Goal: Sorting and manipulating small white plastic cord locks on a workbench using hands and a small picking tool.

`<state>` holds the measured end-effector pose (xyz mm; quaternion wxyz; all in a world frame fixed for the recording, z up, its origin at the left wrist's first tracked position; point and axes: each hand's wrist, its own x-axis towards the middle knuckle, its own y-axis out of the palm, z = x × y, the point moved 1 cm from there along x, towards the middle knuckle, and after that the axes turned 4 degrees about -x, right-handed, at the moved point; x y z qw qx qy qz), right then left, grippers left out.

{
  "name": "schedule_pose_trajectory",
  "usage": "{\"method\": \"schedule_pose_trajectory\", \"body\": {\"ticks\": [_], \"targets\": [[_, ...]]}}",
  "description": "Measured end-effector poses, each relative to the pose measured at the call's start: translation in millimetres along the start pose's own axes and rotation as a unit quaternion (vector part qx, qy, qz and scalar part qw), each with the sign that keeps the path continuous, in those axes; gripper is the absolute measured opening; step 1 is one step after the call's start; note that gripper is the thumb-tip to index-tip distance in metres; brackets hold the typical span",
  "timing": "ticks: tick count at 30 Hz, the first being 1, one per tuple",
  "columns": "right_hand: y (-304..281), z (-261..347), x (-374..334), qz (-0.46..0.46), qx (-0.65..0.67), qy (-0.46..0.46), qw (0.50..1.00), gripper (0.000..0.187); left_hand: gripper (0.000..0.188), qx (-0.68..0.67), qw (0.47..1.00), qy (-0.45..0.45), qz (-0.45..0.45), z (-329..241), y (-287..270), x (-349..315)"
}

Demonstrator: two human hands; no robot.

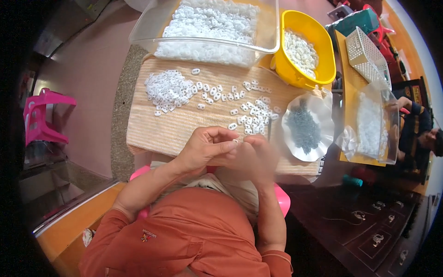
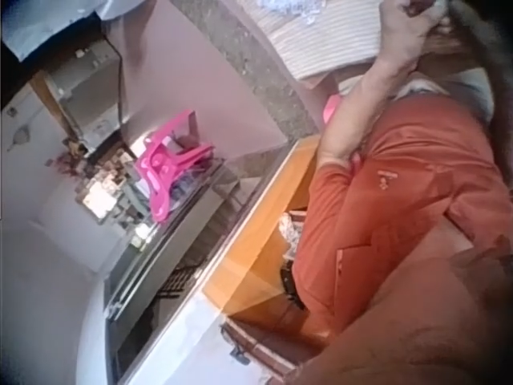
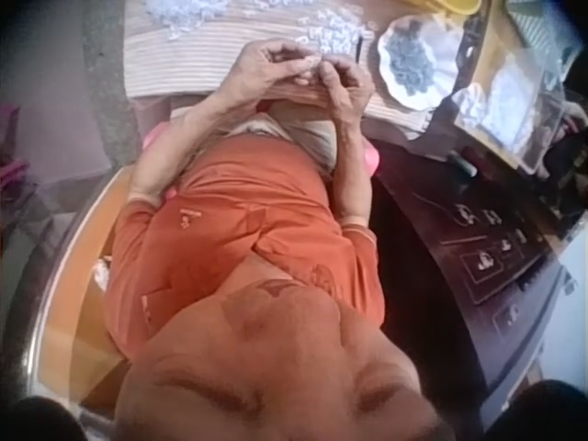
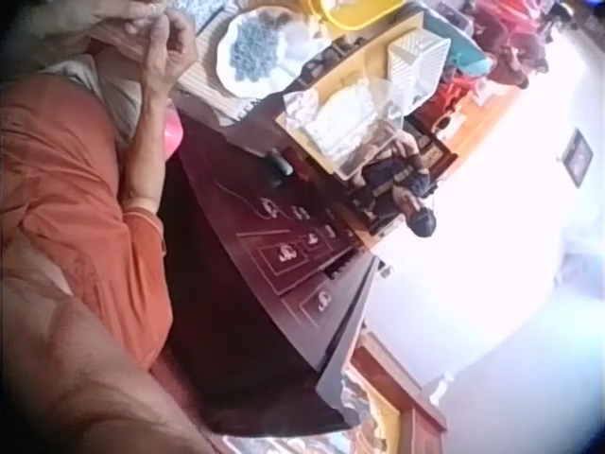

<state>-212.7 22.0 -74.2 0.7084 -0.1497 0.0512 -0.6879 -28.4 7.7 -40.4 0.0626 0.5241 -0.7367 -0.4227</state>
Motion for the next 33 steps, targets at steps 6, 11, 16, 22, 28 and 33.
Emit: {"method": "schedule_pose_trajectory", "body": {"ticks": [6,11,16,22,28,33], "targets": [[2.2,5.3,-2.1,-0.005,0.041,0.08,0.996,0.011,0.02,-0.037,0.996,-0.058,-0.047,0.5,-4.6,1.6],[2.1,11.9,-2.1,0.01,-0.012,0.07,0.997,0.012,0.025,-0.026,0.997,-0.069,-0.033,-1.1,-4.8,4.2],[2.9,16.2,2.6,0.008,-0.035,0.017,0.999,0.019,0.027,-0.021,0.994,-0.096,-0.046,-4.6,-2.8,3.9],[3.3,22.3,5.0,0.015,-0.076,-0.005,0.997,0.027,0.025,-0.023,0.996,-0.081,-0.038,-0.8,-2.8,4.2],[3.8,20.7,5.2,0.01,-0.054,-0.016,0.998,0.026,0.02,-0.031,0.996,-0.072,-0.054,5.7,-5.7,3.7],[6.3,17.3,5.3,-0.004,-0.057,-0.047,0.997,0.027,0.02,-0.03,0.996,-0.066,-0.059,4.8,-4.8,3.2]]}}
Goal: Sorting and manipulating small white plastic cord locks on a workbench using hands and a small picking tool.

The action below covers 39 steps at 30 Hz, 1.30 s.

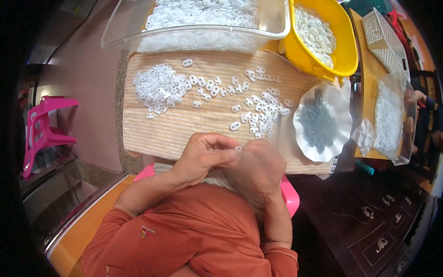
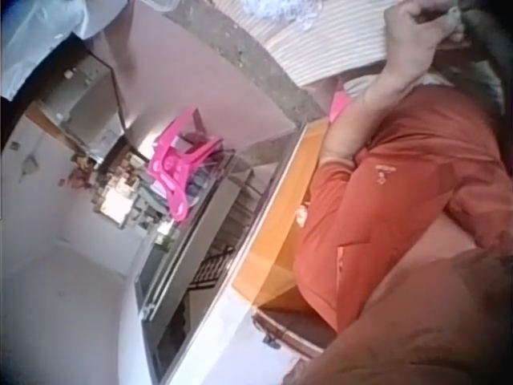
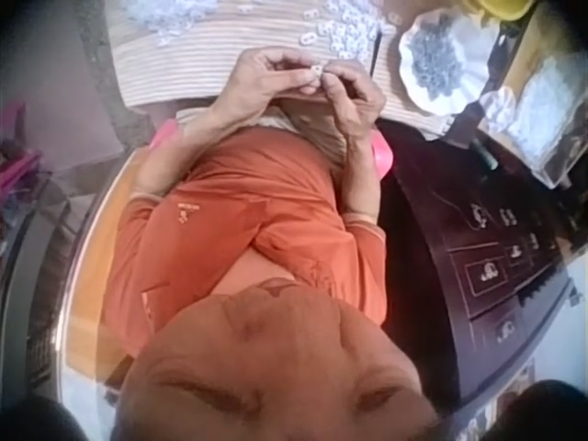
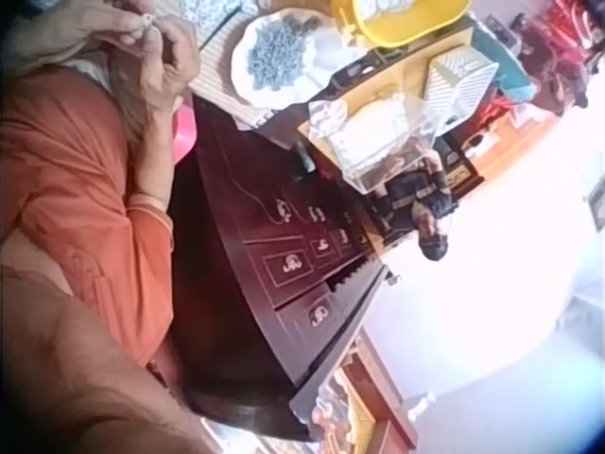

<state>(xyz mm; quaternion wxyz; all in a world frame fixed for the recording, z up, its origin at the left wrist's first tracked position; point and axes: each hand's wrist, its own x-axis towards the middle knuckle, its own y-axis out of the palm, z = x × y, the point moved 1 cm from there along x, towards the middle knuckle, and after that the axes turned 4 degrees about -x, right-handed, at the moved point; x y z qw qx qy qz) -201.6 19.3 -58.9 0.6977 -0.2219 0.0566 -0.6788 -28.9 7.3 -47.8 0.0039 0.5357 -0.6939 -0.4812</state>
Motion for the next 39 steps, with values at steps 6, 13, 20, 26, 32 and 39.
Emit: {"method": "schedule_pose_trajectory", "body": {"ticks": [6,13,20,26,32,39], "targets": [[-1.5,-0.4,-0.3,0.019,-0.026,0.001,0.999,0.024,0.02,-0.008,1.0,-0.008,-0.002,-1.4,-0.1,-0.4],[-3.4,-6.8,-5.1,0.023,0.044,0.058,0.997,0.016,0.02,0.009,1.0,0.017,0.006,-0.6,-0.3,-1.0],[-2.6,-5.1,-5.9,0.037,0.031,0.066,0.997,0.014,0.019,0.026,0.999,0.034,0.008,1.1,0.4,-1.9],[-5.5,-6.8,-9.7,0.056,0.044,0.093,0.993,0.014,0.023,0.04,0.998,0.035,0.033,0.2,3.0,-4.7],[-3.4,-3.3,-8.5,0.06,0.085,0.066,0.992,0.008,0.021,0.053,0.996,0.065,0.038,7.3,0.2,-4.2],[-5.8,3.3,-4.9,0.111,0.011,0.049,0.993,0.009,0.021,0.059,0.994,0.08,0.038,5.2,4.9,-9.5]]}}
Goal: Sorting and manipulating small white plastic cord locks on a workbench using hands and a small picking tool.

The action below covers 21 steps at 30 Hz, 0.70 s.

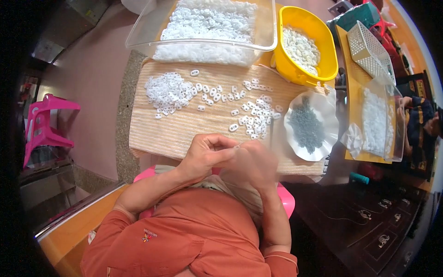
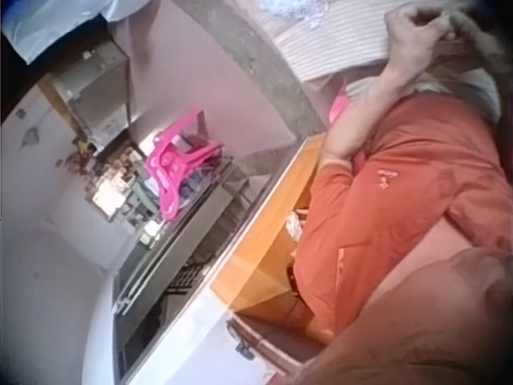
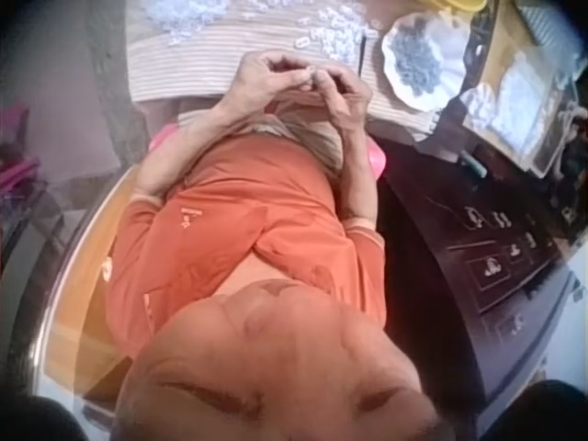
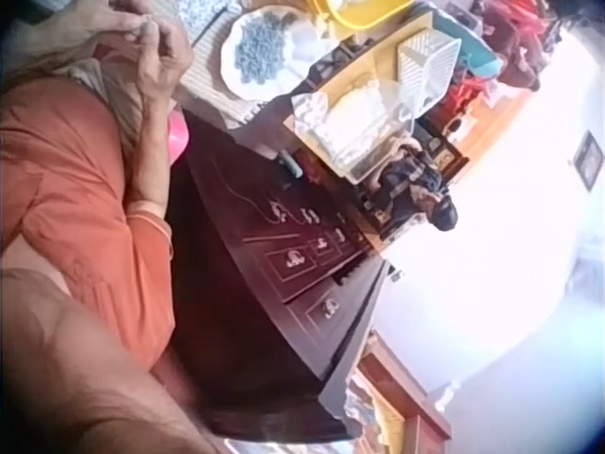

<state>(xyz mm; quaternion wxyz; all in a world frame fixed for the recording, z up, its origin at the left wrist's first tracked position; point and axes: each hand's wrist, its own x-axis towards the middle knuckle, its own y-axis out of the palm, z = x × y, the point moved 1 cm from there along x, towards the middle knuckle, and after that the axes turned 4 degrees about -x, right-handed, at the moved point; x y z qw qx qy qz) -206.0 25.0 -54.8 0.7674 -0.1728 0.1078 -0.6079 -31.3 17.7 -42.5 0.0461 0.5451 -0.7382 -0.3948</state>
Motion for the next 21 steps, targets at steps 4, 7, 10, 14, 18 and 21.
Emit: {"method": "schedule_pose_trajectory", "body": {"ticks": [4,7,10,14,18,21], "targets": [[3.4,2.5,-1.2,-0.007,0.024,0.013,1.0,0.01,0.02,-0.001,1.0,0.006,-0.008,0.9,-1.5,-4.9],[8.6,-2.1,-3.2,0.009,0.046,0.0,0.999,0.011,0.02,-0.036,0.999,0.003,-0.006,4.4,-7.6,-10.8],[11.4,0.9,-2.3,0.033,0.046,-0.016,0.998,0.011,0.02,-0.04,0.999,0.011,-0.005,4.6,-12.3,-15.4],[5.4,15.7,2.5,0.068,0.063,-0.01,0.996,0.012,0.014,-0.061,0.997,0.023,-0.035,-1.9,-10.3,-21.6],[0.0,15.2,7.2,0.0,-0.062,-0.022,0.998,0.01,0.016,-0.067,0.996,0.036,-0.045,-6.7,-14.5,-23.1],[1.6,24.4,21.8,-0.054,-0.154,-0.041,0.986,0.009,0.017,-0.08,0.995,0.03,-0.061,-8.2,-20.0,-24.2]]}}
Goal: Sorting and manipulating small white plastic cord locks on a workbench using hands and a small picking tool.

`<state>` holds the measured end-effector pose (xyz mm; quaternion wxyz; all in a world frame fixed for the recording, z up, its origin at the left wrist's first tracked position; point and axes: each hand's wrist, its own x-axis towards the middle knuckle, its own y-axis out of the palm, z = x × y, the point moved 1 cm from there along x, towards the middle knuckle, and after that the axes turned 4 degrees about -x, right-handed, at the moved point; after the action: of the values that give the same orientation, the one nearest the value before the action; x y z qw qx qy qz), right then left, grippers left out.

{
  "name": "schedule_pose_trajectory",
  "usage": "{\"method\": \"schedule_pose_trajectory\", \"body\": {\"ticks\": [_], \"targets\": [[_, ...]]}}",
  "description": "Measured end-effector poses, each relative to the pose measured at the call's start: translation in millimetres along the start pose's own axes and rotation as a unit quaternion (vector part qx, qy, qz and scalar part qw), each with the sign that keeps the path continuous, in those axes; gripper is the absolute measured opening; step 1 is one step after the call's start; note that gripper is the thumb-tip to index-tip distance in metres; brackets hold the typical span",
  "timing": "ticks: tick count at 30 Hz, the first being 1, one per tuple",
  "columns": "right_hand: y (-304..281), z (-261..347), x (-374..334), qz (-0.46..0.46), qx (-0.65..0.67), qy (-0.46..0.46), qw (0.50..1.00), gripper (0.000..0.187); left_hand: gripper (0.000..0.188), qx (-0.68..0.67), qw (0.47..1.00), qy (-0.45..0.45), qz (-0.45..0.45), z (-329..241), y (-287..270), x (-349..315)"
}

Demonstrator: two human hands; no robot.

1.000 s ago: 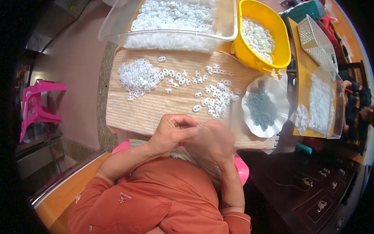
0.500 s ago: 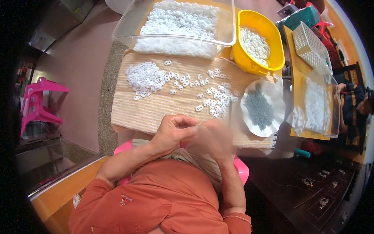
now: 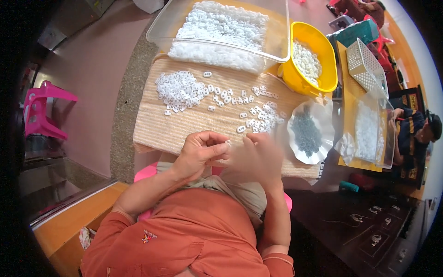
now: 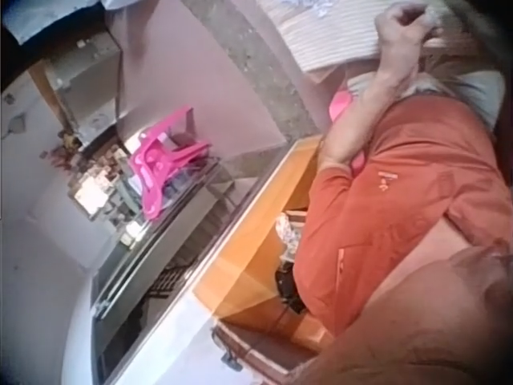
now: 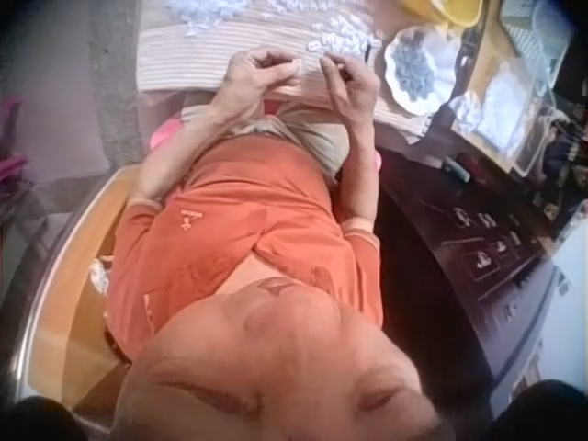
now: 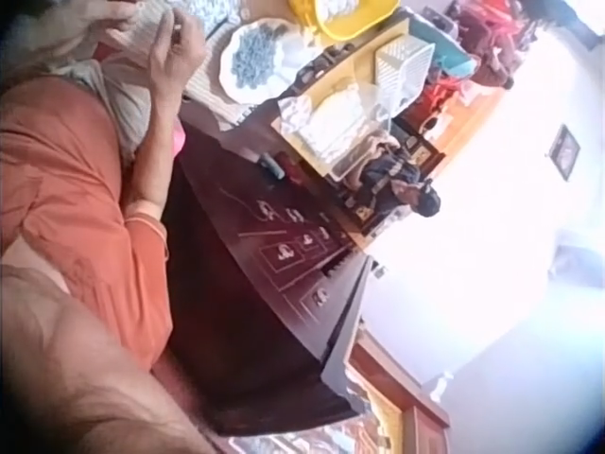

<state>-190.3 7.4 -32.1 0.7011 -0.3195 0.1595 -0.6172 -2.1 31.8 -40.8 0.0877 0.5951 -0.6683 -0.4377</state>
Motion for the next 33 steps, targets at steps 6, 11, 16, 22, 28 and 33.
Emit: {"method": "schedule_pose_trajectory", "body": {"ticks": [6,11,16,22,28,33], "targets": [[15.9,7.7,17.4,-0.004,-0.176,-0.04,0.984,0.018,0.016,-0.027,0.999,-0.01,-0.016,-4.1,-5.6,0.0],[15.3,17.3,23.2,0.006,-0.162,-0.044,0.986,0.013,0.014,-0.037,0.999,0.0,-0.014,-3.1,-9.2,1.2],[22.1,10.4,18.0,0.001,-0.158,-0.103,0.982,0.013,0.014,-0.043,0.999,0.008,-0.011,-3.0,-8.9,1.9],[21.7,-3.6,8.5,-0.011,-0.071,-0.063,0.995,0.019,0.014,-0.058,0.998,0.024,-0.015,-2.2,-10.2,3.1],[18.0,-14.6,-2.6,0.082,0.084,0.057,0.991,0.018,0.014,-0.081,0.996,0.039,-0.006,0.0,-12.9,5.1],[22.1,-13.0,-8.7,0.103,0.15,0.047,0.982,0.02,0.014,-0.088,0.995,0.045,0.0,3.0,-13.1,4.9]]}}
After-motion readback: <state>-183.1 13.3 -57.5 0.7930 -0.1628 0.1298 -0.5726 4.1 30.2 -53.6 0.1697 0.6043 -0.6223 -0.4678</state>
